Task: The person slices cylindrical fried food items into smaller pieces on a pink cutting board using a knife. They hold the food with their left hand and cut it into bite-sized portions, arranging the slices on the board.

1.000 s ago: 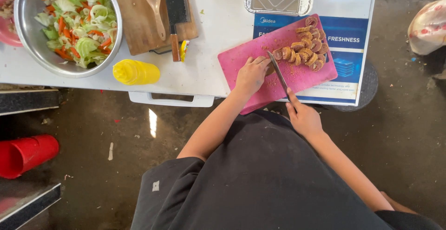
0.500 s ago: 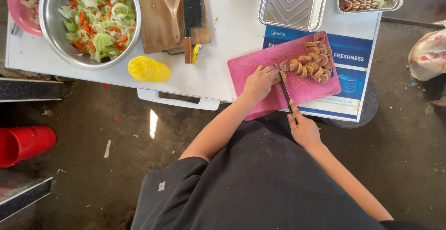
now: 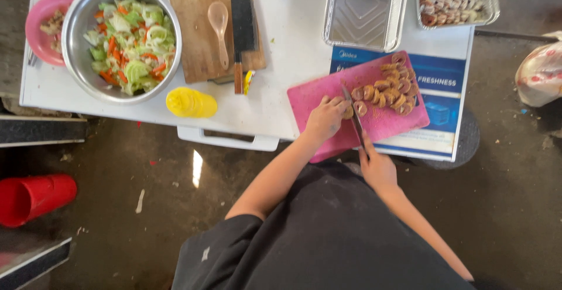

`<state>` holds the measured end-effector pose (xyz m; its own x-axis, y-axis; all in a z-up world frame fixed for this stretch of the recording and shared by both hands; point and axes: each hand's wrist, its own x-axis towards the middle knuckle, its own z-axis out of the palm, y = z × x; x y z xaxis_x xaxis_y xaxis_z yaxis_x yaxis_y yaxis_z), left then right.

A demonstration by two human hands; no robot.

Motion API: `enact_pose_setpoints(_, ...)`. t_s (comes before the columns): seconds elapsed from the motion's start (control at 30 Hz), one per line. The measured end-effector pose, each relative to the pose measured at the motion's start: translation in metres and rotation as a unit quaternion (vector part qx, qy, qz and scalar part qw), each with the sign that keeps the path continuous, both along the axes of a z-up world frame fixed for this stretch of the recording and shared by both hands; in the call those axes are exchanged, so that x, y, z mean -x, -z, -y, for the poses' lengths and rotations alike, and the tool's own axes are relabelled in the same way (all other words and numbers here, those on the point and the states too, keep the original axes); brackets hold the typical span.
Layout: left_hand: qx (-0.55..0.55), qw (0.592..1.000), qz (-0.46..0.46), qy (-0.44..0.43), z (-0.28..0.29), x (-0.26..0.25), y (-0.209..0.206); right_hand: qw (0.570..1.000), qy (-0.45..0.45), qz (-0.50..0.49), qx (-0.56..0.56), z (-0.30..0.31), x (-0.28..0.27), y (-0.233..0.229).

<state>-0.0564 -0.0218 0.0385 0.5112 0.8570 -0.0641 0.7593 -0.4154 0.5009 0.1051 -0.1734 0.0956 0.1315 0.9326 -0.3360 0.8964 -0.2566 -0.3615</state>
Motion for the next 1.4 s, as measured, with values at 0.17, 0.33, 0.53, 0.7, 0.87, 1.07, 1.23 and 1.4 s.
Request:
enact_pose_setpoints(0.17,-0.018,1.0,0.001,0.022,0.015,0.007,-0.026,0.999,0.018,-0.034,0.0,-0.018,0.022,-0.016)
enact_pose_setpoints(0.33,-0.038,0.999,0.013,-0.02,0.025,-0.005,-0.01,0.998,0.043,-0.043,0.011,0.006,0.014,-0.025)
enact_pose_setpoints(0.53,0.028,0.998,0.02,-0.057,0.033,-0.016,-0.008,0.999,0.001,-0.046,0.012,0.007,0.014,-0.051)
enact_pose_setpoints(0.7,0.001,0.998,0.022,-0.056,0.037,-0.013,-0.018,0.995,-0.01,-0.1,0.013,0.01,-0.009,-0.03)
enact_pose_setpoints(0.87,-0.031,0.997,0.055,-0.035,0.032,-0.006,0.017,0.983,0.039,-0.175,0.035,0.029,-0.013,-0.015)
enact_pose_setpoints(1.07,0.05,0.99,0.098,-0.082,0.036,-0.012,-0.016,0.984,0.011,-0.167,-0.058,0.049,-0.022,0.02)
enact_pose_setpoints(1.23,-0.062,0.991,0.114,-0.023,0.034,-0.014,-0.004,0.991,-0.009,-0.096,-0.097,0.06,-0.017,-0.014)
enact_pose_setpoints(1.4,-0.06,0.993,0.095,-0.022,0.028,-0.015,0.011,0.995,-0.042,-0.04,-0.077,0.065,-0.024,-0.023)
